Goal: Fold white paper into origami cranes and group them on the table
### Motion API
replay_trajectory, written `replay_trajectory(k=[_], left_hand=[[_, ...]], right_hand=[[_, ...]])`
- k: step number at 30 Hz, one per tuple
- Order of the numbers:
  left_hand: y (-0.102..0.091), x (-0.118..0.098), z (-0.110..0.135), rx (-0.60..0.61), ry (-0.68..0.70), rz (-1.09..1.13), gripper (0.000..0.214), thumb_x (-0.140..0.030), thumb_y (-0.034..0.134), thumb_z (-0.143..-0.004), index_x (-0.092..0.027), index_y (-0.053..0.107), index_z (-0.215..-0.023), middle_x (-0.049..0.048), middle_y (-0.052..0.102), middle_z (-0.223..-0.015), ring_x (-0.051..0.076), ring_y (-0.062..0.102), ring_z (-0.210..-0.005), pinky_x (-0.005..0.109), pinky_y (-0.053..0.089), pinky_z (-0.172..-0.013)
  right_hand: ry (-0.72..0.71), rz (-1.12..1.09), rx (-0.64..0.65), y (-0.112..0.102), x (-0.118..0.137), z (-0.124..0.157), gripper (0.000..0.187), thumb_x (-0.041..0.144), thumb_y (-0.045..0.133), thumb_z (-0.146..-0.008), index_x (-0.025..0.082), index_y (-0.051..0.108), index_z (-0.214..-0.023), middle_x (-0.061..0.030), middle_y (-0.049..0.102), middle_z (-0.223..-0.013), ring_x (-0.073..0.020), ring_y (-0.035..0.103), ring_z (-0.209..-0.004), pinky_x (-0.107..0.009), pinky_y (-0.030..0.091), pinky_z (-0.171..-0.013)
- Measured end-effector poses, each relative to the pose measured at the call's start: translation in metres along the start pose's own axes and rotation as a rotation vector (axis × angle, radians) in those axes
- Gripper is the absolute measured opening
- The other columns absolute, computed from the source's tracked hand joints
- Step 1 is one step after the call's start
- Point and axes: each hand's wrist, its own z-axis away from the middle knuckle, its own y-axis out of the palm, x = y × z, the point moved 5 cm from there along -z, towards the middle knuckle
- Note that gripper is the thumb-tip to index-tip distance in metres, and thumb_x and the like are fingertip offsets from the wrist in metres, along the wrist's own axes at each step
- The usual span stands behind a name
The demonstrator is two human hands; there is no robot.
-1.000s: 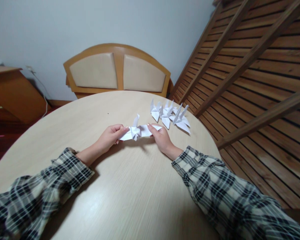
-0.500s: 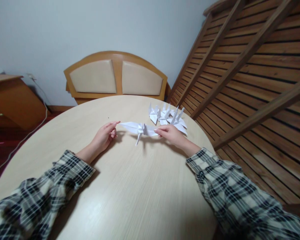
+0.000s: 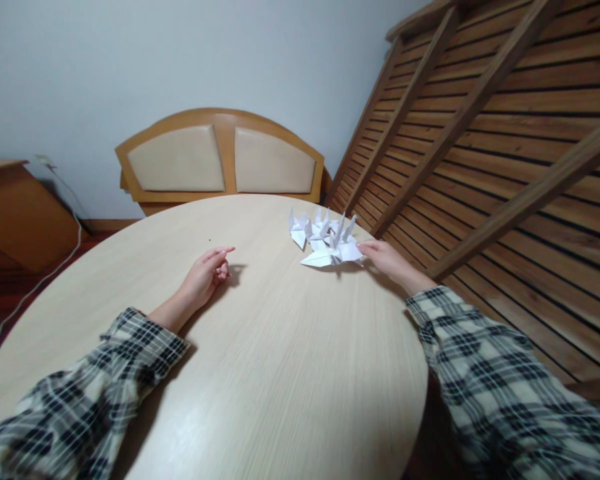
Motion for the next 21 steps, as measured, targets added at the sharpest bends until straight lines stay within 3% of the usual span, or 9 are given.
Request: replay_trajectory(k=[6, 13, 18, 21], left_hand=[[0.002, -0.003, 0.002, -0.004, -0.015, -0.005, 0.029, -0.023, 0.068, -0.079, -0.011, 0.067, -0.106, -0.0066, 0.050, -0.052, 0.006, 0.043, -0.043, 0.016, 0.040, -0.047], [0.001, -0.003, 0.002, 0.014, 0.002, -0.014, 0.028, -0.024, 0.069, -0.078, -0.012, 0.067, -0.103, -0.0066, 0.050, -0.051, 0.006, 0.042, -0.042, 0.017, 0.037, -0.045], [0.002, -0.006, 0.006, 0.023, 0.044, -0.086, 0.031, -0.030, 0.070, -0.076, -0.013, 0.065, -0.101, -0.0054, 0.052, -0.053, 0.008, 0.045, -0.044, 0.019, 0.037, -0.046], [0.005, -0.014, 0.014, 0.016, 0.179, -0.263, 0.029, -0.033, 0.067, -0.079, -0.015, 0.064, -0.102, -0.0031, 0.056, -0.059, 0.011, 0.051, -0.051, 0.021, 0.040, -0.049]], right_hand=[[0.013, 0.266, -0.011, 0.009, -0.005, -0.008, 0.039, 0.043, 0.050, -0.087, 0.018, 0.059, -0.058, -0.0028, 0.057, -0.061, -0.0161, 0.049, -0.058, -0.029, 0.033, -0.057], [-0.022, 0.485, -0.162, 0.018, 0.003, -0.009, 0.020, 0.028, 0.054, -0.085, 0.020, 0.071, -0.088, -0.0074, 0.073, -0.093, -0.0214, 0.063, -0.083, -0.029, 0.041, -0.070], [-0.036, 0.628, -0.224, 0.022, 0.018, -0.001, 0.026, 0.025, 0.052, -0.087, 0.018, 0.070, -0.105, -0.0106, 0.071, -0.095, -0.0268, 0.061, -0.092, -0.037, 0.043, -0.080], [-0.148, 0.796, -0.320, 0.016, 0.043, 0.008, 0.032, 0.023, 0.048, -0.090, 0.016, 0.069, -0.112, -0.0171, 0.067, -0.112, -0.0338, 0.056, -0.107, -0.049, 0.041, -0.091]])
